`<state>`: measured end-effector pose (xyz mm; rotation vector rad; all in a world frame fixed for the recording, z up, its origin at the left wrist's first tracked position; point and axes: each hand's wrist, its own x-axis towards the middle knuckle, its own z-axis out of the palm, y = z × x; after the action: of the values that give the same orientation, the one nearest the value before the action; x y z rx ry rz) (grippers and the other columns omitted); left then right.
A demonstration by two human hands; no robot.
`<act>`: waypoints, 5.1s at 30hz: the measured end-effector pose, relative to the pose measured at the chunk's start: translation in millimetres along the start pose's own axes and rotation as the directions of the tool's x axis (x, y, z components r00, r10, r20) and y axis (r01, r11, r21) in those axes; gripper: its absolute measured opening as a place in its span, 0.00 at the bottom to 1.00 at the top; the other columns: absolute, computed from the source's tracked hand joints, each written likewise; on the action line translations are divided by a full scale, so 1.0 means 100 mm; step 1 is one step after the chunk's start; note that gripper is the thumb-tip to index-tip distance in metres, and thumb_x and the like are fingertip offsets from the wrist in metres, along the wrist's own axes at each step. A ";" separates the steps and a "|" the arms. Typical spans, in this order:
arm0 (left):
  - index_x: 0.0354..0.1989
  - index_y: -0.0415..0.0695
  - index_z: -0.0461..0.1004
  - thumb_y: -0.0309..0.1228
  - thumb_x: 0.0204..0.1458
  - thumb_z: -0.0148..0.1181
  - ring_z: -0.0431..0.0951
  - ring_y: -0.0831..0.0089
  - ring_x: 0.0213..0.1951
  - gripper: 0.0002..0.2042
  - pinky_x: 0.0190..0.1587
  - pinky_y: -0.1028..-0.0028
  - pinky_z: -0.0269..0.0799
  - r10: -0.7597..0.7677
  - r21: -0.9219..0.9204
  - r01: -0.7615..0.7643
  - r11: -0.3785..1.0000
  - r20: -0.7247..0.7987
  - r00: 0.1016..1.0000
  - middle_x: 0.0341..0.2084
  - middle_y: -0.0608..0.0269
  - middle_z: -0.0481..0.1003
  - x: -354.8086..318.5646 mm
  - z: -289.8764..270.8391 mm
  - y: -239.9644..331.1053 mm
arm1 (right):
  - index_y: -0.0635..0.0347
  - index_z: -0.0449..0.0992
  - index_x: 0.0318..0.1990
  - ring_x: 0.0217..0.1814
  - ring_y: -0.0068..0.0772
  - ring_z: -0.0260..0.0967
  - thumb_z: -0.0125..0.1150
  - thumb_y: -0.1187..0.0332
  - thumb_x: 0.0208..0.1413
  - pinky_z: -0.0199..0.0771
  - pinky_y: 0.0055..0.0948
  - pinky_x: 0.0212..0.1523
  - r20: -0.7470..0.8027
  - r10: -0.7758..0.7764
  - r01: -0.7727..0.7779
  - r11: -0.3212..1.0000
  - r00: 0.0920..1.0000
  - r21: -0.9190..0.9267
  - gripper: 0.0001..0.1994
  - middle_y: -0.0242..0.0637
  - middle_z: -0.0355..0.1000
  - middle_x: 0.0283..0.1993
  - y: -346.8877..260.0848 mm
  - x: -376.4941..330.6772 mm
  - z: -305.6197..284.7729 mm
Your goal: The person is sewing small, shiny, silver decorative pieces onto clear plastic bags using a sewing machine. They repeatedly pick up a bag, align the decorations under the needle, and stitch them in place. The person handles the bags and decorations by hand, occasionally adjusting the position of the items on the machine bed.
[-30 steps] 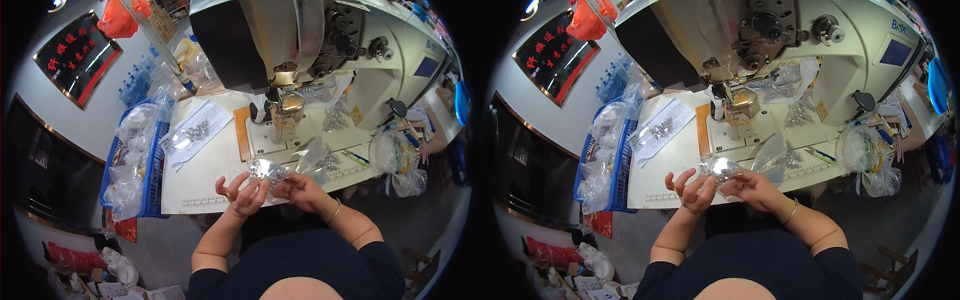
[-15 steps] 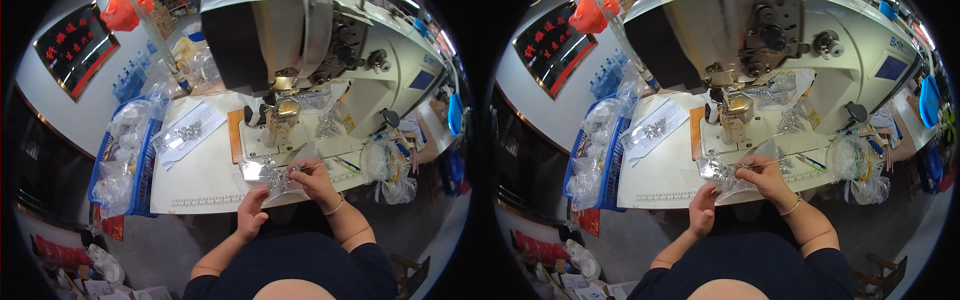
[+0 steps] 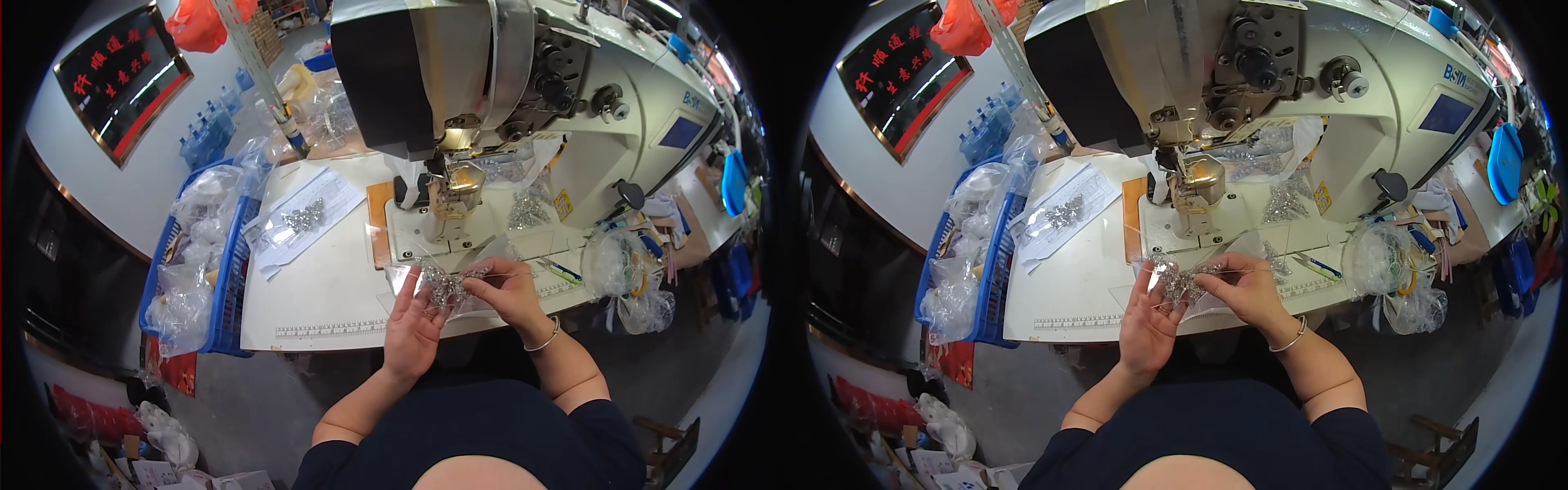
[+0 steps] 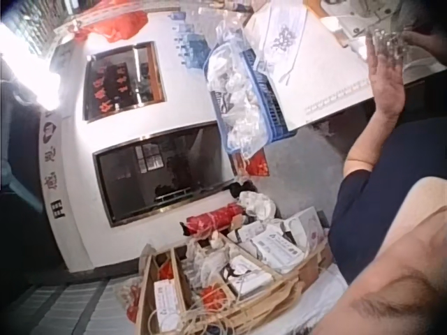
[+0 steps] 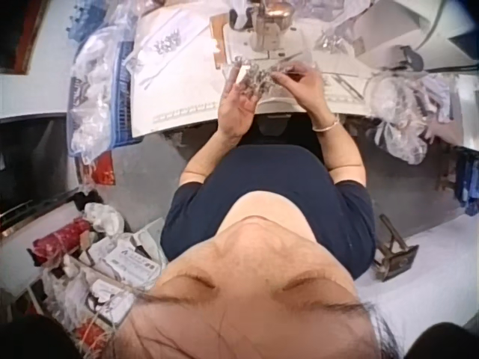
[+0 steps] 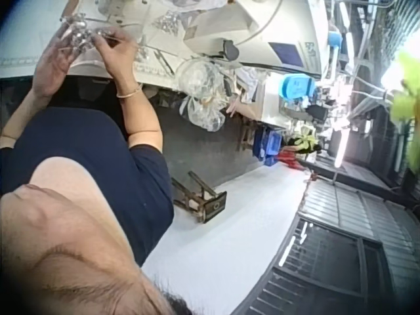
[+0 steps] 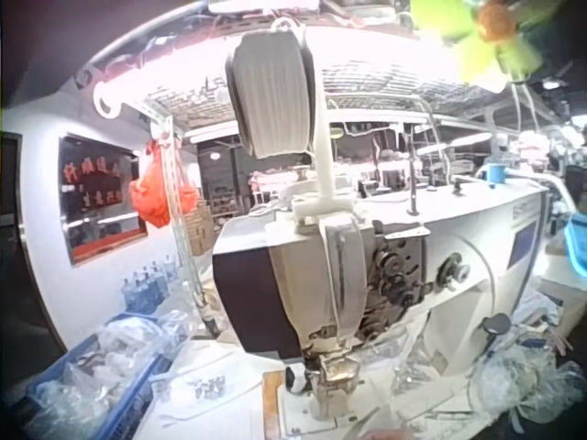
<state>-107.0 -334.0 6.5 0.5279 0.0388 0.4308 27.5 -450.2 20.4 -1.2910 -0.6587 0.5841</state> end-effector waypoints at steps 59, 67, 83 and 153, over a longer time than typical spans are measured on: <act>0.58 0.47 0.56 0.24 0.55 0.48 0.67 0.65 0.53 0.21 0.57 0.64 0.62 0.115 -0.145 -0.122 0.982 -0.055 0.992 0.50 0.55 0.66 0.19 -0.09 -0.13 | 0.59 0.76 0.26 0.28 0.34 0.70 0.68 0.71 0.41 0.66 0.31 0.34 -0.141 -0.501 0.333 0.734 0.854 -0.591 0.06 0.35 0.73 0.25 0.08 0.17 0.15; 0.55 0.44 0.59 0.13 0.51 0.50 0.71 0.71 0.46 0.23 0.52 0.70 0.68 0.206 0.090 -0.191 0.978 -0.215 0.955 0.43 0.60 0.69 0.23 -0.14 -0.27 | 0.58 0.76 0.27 0.33 0.37 0.69 0.68 0.70 0.40 0.64 0.33 0.37 -0.061 -0.514 0.351 0.662 0.855 -0.662 0.06 0.34 0.73 0.28 0.01 0.09 0.20; 0.47 0.48 0.64 0.12 0.50 0.50 0.74 0.69 0.43 0.19 0.47 0.64 0.74 0.289 0.008 -0.289 0.957 -0.098 0.952 0.40 0.62 0.72 0.15 -0.31 -0.27 | 0.61 0.76 0.27 0.32 0.21 0.67 0.73 0.67 0.37 0.66 0.23 0.34 -0.083 -0.008 -0.030 0.898 0.997 -0.440 0.12 0.32 0.72 0.29 0.00 0.00 0.04; 0.66 0.45 0.44 0.25 0.45 0.55 0.62 0.62 0.58 0.38 0.60 0.59 0.57 0.007 0.175 -0.041 0.984 0.193 0.981 0.54 0.55 0.62 0.53 -0.14 0.00 | 0.66 0.75 0.32 0.27 0.21 0.67 0.63 0.73 0.49 0.68 0.18 0.27 0.095 0.375 -0.385 0.871 0.922 0.305 0.06 0.35 0.73 0.29 -0.19 0.26 -0.08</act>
<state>-60.8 -305.8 -2.3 0.7456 -0.1151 0.4006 51.3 -440.4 41.3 -1.1088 -0.3129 0.9962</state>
